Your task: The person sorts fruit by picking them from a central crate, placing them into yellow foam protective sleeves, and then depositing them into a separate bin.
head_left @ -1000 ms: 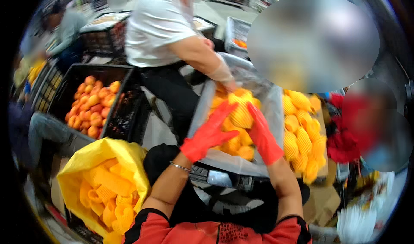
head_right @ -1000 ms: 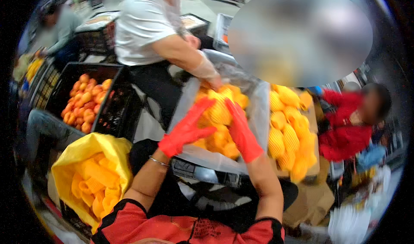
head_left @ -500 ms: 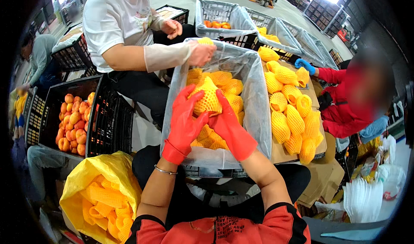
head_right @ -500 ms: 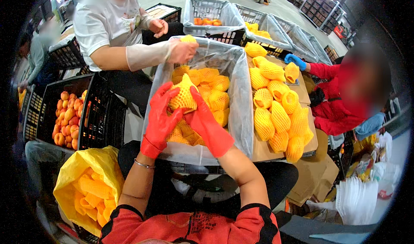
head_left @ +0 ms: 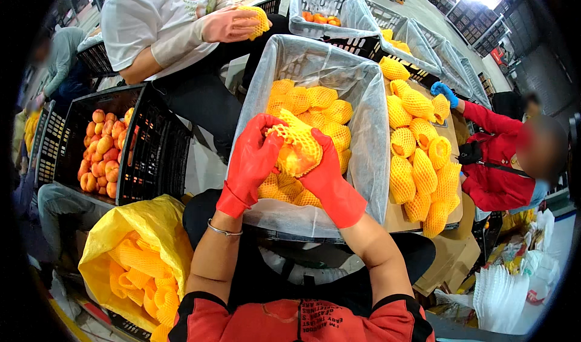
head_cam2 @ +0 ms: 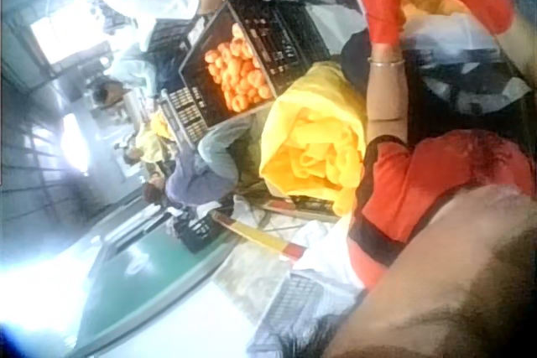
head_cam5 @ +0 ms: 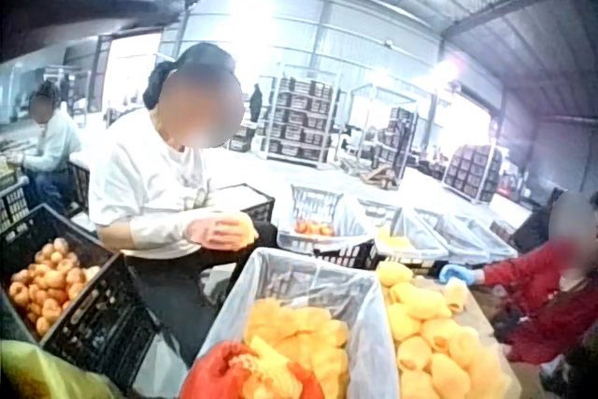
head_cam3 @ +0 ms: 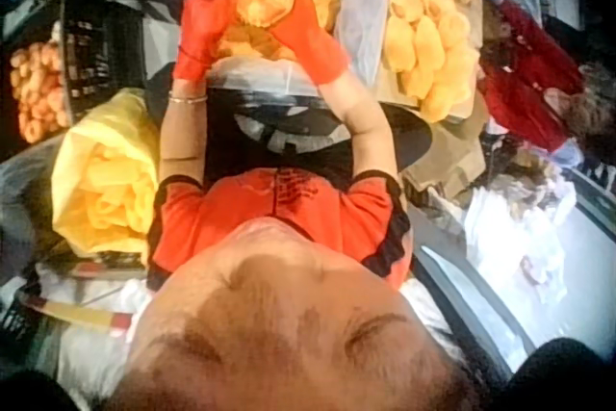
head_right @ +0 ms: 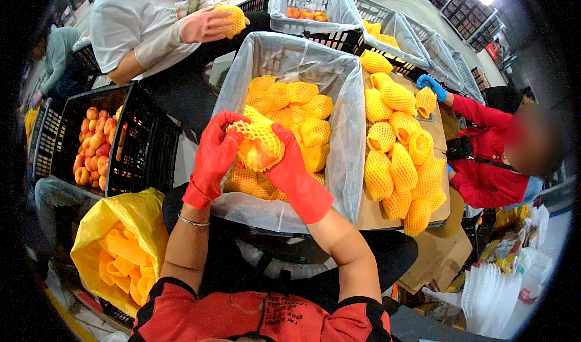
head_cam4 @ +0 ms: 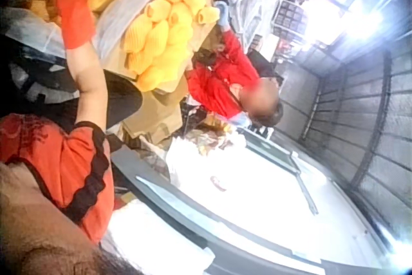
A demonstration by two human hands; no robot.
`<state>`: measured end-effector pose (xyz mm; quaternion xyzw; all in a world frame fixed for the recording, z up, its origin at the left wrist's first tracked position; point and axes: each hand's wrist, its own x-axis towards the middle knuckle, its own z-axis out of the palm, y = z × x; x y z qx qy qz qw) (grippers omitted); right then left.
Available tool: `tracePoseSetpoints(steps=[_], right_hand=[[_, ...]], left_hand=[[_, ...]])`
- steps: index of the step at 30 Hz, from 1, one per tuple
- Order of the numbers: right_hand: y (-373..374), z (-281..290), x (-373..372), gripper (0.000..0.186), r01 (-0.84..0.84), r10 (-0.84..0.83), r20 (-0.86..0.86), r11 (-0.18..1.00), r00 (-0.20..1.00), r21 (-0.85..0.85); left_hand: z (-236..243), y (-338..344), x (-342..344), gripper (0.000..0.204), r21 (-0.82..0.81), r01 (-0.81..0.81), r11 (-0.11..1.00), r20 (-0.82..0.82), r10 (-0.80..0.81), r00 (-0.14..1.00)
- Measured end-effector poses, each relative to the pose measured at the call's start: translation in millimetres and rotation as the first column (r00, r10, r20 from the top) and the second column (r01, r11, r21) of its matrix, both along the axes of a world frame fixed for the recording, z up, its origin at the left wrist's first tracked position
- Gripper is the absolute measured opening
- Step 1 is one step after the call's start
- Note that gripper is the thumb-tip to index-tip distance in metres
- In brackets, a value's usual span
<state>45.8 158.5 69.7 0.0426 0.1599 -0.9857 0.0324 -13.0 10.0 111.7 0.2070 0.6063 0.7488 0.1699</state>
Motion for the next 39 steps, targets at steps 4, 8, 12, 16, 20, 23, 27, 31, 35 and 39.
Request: tracePoseSetpoints(steps=[4,8,12,16,20,23,27,31,35,39], right_hand=[[3,-5,-6,0.054,0.069,-0.068,0.047,0.997,0.997,-0.029],[9,-2,-3,0.056,0.277,-0.265,-0.091,0.852,0.960,0.444],[17,-26,-10,0.054,0.557,-0.327,-0.452,0.439,0.830,0.705],[13,-2,-3,0.057,0.492,-0.415,-0.269,0.681,0.869,0.542],[1,8,-4,0.060,0.281,-0.275,-0.085,0.957,0.958,0.076],[-10,13,5,0.061,0.117,-0.127,-0.065,0.983,0.990,-0.140],[0,24,2,0.058,0.152,-0.146,-0.153,0.988,0.977,0.022],[0,26,7,0.055,0.298,-0.302,-0.017,0.928,0.953,0.225],[-7,16,8,0.058,0.187,-0.185,-0.028,0.966,0.982,0.177],[-6,6,3,0.052,0.115,-0.116,0.060,0.993,0.991,0.014]], left_hand=[[11,-1,3,0.032,-0.137,-0.003,0.991,-0.196,-0.025,0.980],[11,3,7,0.065,-0.196,-0.061,0.979,-0.644,-0.081,0.761],[1,8,4,0.074,-0.213,0.098,0.972,-0.628,-0.213,0.749],[2,4,6,0.076,0.067,0.160,0.985,-0.426,-0.117,0.897],[-11,14,3,0.078,0.312,0.216,0.925,-0.232,-0.146,0.962],[3,16,13,0.072,0.136,-0.009,0.991,-0.475,0.073,0.877],[10,6,6,0.061,-0.012,-0.334,0.943,-0.820,0.182,0.542],[14,7,7,0.057,-0.153,-0.293,0.944,-0.830,0.038,0.557],[10,1,13,0.045,-0.147,-0.367,0.918,-0.751,0.138,0.646],[2,1,8,0.030,-0.182,-0.365,0.913,-0.624,0.180,0.760]])
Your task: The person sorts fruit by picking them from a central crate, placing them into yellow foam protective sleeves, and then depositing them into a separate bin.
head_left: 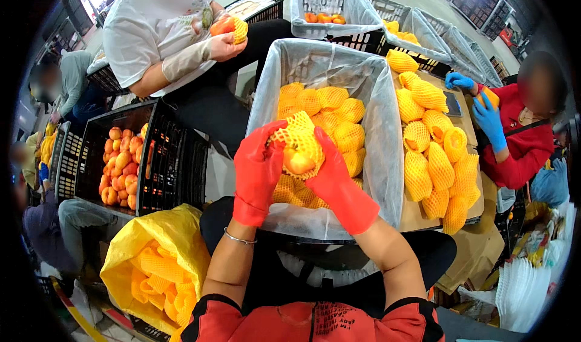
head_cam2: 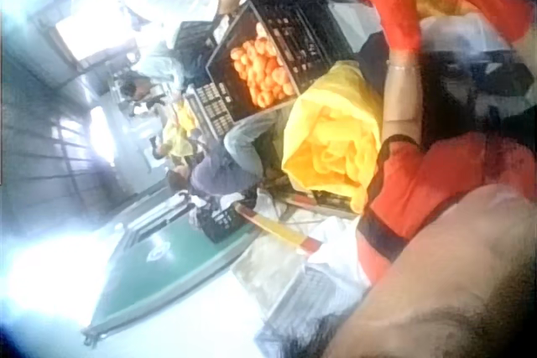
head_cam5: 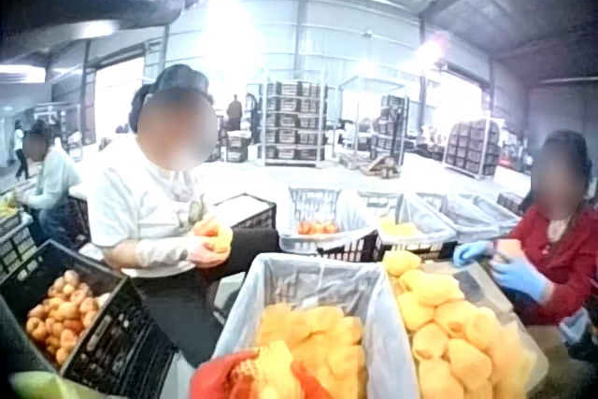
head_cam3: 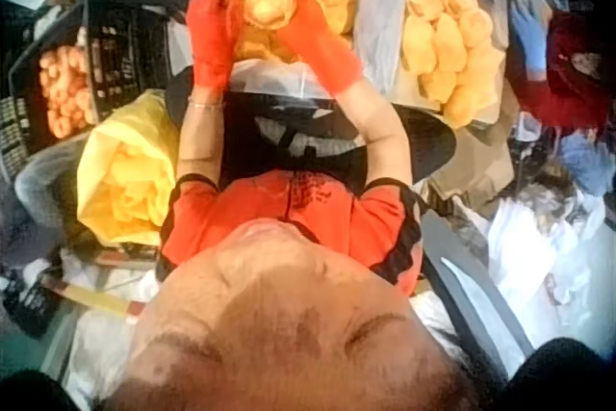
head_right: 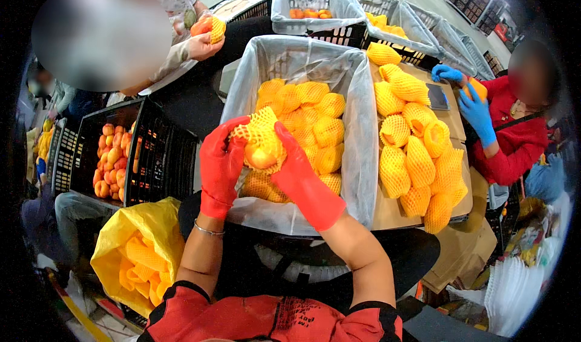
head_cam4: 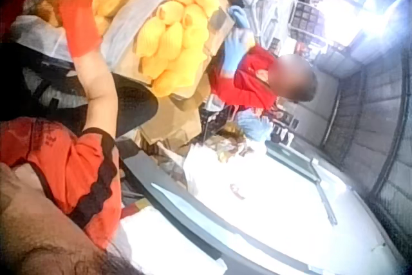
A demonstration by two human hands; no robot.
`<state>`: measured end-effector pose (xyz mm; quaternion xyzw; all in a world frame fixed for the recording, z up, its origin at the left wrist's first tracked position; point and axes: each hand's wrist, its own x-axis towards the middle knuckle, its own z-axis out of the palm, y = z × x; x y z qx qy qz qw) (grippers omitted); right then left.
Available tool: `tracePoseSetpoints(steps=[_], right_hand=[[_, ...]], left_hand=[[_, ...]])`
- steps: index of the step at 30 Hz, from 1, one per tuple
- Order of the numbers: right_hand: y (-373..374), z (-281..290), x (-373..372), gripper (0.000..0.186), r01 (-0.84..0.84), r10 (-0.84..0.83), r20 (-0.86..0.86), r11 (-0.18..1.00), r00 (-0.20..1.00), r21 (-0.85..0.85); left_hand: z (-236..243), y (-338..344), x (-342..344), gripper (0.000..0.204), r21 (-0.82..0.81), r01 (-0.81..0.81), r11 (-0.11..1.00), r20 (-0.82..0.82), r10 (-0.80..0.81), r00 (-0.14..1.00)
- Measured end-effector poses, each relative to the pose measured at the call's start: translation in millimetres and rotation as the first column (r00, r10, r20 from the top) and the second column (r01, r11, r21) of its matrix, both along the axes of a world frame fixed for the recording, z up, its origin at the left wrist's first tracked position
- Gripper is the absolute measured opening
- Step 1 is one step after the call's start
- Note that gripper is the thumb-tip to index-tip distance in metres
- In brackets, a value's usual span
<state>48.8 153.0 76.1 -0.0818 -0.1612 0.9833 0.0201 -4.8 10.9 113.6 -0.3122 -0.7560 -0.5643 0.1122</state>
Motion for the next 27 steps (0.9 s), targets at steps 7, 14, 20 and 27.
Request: tracePoseSetpoints(steps=[7,14,20,27], right_hand=[[-4,-37,-17,0.051,0.009,-0.012,-0.048,0.997,0.999,-0.071],[16,-53,-22,0.050,0.124,-0.120,-0.201,0.992,0.972,0.007],[69,39,50,0.054,0.532,-0.522,-0.141,0.845,0.841,0.049],[197,102,204,0.068,0.731,-0.747,-0.441,0.088,0.497,0.676]], left_hand=[[-4,-3,-1,0.025,0.219,0.059,0.974,0.472,-0.158,0.868],[13,5,9,0.052,0.135,0.320,0.938,0.223,-0.343,0.912],[2,11,25,0.068,-0.053,0.367,0.929,-0.062,-0.370,0.927],[-32,23,19,0.041,-0.368,0.278,0.887,-0.142,-0.349,0.926]])
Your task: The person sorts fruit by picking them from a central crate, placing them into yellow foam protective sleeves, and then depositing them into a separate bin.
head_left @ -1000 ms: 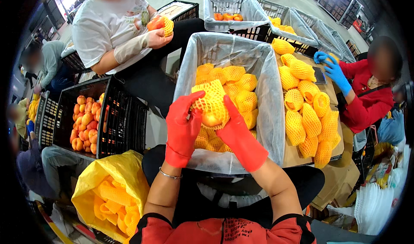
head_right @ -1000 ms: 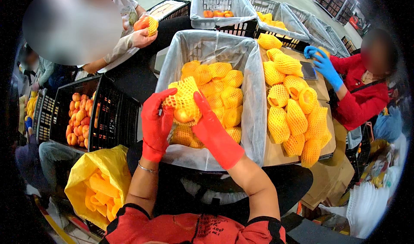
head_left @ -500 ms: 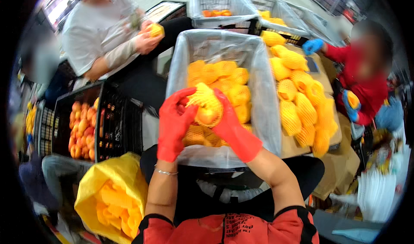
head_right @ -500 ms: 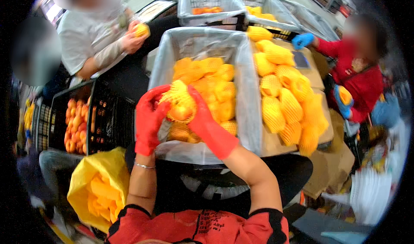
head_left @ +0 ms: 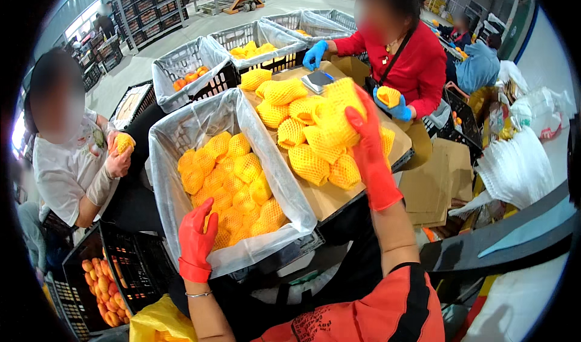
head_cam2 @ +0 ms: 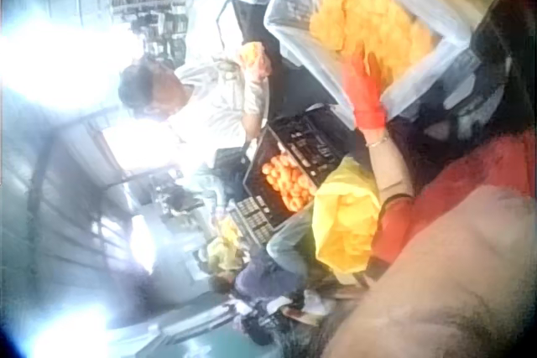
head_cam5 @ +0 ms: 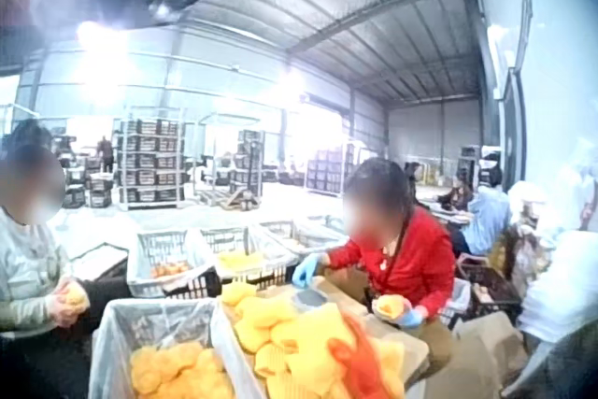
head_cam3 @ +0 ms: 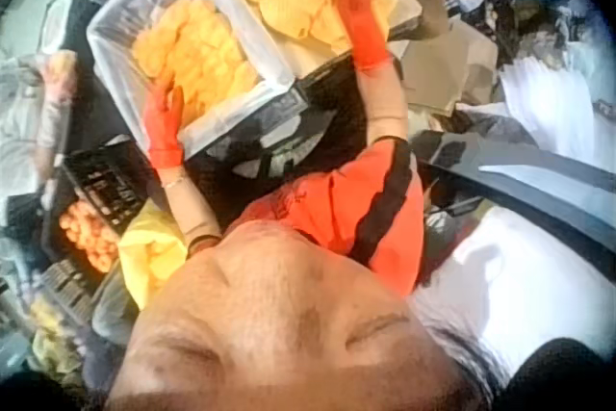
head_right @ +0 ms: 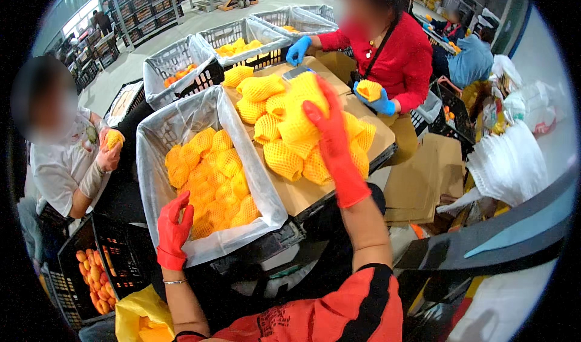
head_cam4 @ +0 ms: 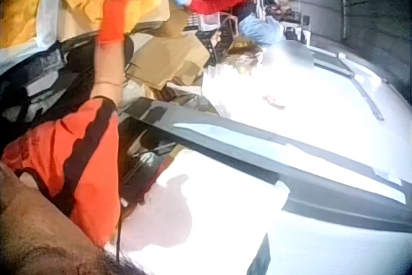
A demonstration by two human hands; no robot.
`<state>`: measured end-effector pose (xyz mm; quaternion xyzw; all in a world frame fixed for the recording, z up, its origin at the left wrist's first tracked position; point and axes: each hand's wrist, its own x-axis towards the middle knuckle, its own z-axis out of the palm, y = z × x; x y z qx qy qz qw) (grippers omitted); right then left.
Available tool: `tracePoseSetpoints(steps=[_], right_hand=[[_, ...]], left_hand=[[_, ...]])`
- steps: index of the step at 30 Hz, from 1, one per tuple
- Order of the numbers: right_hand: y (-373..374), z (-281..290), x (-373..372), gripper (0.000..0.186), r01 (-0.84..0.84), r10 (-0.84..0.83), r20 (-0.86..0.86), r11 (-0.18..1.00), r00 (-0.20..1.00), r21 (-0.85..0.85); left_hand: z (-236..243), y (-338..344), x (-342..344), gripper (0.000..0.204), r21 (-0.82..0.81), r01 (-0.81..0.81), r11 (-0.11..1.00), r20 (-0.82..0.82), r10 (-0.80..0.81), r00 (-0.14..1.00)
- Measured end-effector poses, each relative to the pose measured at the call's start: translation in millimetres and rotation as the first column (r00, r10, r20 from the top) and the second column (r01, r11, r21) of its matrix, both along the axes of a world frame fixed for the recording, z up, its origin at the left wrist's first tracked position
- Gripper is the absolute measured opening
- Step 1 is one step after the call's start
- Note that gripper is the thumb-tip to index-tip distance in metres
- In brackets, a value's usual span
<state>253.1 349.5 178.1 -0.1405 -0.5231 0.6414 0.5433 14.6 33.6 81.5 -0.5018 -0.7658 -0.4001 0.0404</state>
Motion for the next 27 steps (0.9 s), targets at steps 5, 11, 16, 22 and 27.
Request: tracePoseSetpoints(steps=[5,11,16,22,27], right_hand=[[166,-22,12,0.066,0.218,-0.435,0.445,0.862,0.783,0.458],[268,-96,-5,0.076,-0.145,-0.754,0.617,0.601,0.225,0.786],[364,-160,31,0.065,-0.374,-0.832,0.515,0.419,0.208,0.827],[234,-60,-76,0.024,0.088,-0.414,0.427,0.792,0.804,0.604],[16,-24,-111,0.024,-0.782,0.562,0.759,0.613,0.330,-0.114]], left_hand=[[-2,6,5,0.029,-0.103,0.003,0.995,-0.054,-0.008,0.998],[-1,3,-9,0.016,-0.038,-0.185,0.982,-0.211,0.173,0.962],[0,15,-12,0.016,0.180,-0.313,0.932,-0.225,0.349,0.910],[39,0,-47,0.021,0.293,-0.480,0.827,-0.334,0.559,0.759],[45,28,-29,0.010,-0.493,-0.218,0.842,-0.483,-0.056,0.874]])
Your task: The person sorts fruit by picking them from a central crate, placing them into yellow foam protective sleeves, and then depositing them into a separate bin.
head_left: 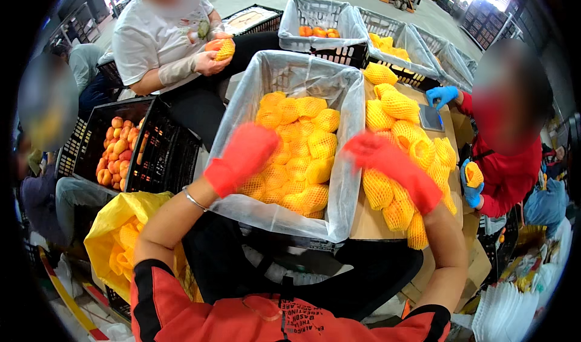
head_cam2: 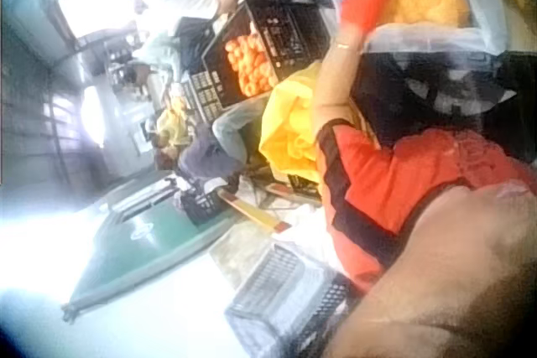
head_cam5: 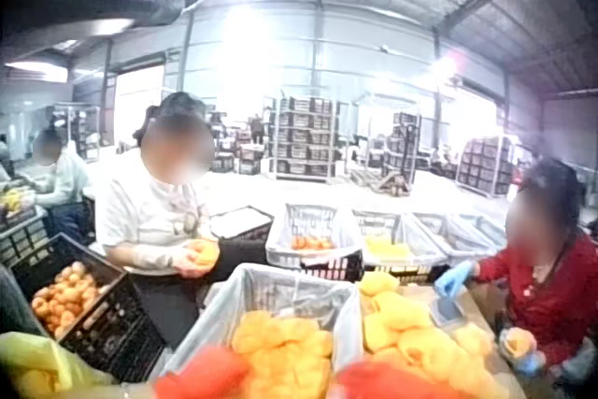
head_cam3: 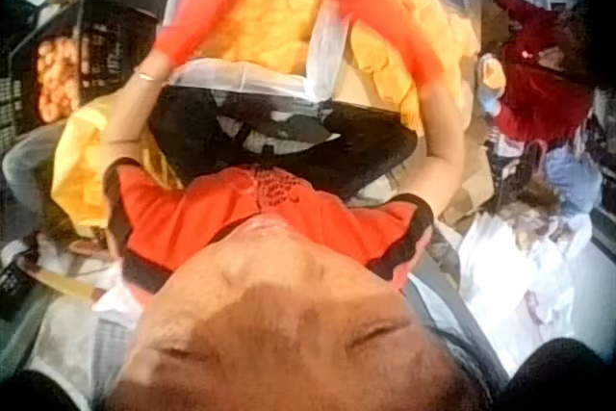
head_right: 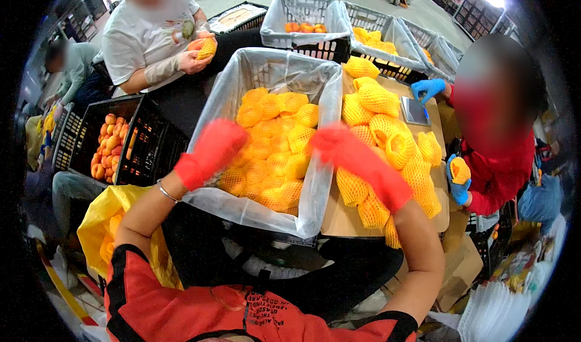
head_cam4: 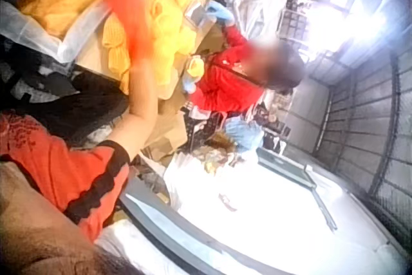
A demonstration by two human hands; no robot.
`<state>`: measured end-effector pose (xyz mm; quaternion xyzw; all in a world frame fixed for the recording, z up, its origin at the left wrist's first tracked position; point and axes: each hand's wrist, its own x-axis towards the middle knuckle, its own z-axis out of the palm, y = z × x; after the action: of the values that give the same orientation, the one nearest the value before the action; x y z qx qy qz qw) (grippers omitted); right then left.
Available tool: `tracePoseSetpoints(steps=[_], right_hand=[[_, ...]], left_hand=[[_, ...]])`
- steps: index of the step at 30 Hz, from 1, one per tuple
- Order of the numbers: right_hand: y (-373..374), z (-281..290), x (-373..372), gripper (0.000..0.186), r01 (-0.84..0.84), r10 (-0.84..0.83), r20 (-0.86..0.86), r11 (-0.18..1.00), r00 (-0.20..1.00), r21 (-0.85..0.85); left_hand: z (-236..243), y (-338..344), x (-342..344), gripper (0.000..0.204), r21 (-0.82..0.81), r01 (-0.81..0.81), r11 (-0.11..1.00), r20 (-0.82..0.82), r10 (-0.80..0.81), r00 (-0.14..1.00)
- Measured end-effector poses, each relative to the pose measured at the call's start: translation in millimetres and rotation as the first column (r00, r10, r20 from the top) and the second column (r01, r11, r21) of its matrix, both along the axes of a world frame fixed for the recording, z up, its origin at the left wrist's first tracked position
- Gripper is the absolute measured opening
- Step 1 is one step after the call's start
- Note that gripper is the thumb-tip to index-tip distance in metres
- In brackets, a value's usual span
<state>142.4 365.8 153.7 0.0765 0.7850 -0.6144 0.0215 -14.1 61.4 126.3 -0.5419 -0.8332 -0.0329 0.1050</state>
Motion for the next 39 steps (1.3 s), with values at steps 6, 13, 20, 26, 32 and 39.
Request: tracePoseSetpoints(steps=[6,13,20,26,32,39], right_hand=[[-67,-7,-19,0.033,-0.023,0.029,0.105,0.998,0.994,-0.057],[-110,-72,-18,0.036,-0.102,0.102,0.009,0.978,0.995,0.182],[-63,-109,-81,0.033,0.201,-0.219,0.074,0.960,0.973,0.196],[-66,-165,-111,0.042,-0.430,0.337,0.317,0.348,0.886,0.833],[-81,-190,-131,0.044,-0.520,0.552,0.408,0.055,0.727,0.853],[-78,-189,-125,0.047,-0.509,0.571,0.571,-0.286,0.590,0.812]], left_hand=[[31,2,15,0.030,0.423,-0.181,0.888,0.410,-0.010,0.912],[-19,-47,36,0.032,0.243,-0.199,0.949,0.487,0.057,0.871],[-10,-42,17,0.027,0.481,-0.603,0.636,0.876,-0.378,0.299],[-46,-58,-13,0.032,0.446,-0.642,0.624,0.864,-0.487,0.127],[-49,-69,-30,0.033,0.513,-0.624,0.590,0.812,-0.569,0.129],[-56,-71,-23,0.035,0.499,-0.623,0.603,0.774,-0.633,0.007]])
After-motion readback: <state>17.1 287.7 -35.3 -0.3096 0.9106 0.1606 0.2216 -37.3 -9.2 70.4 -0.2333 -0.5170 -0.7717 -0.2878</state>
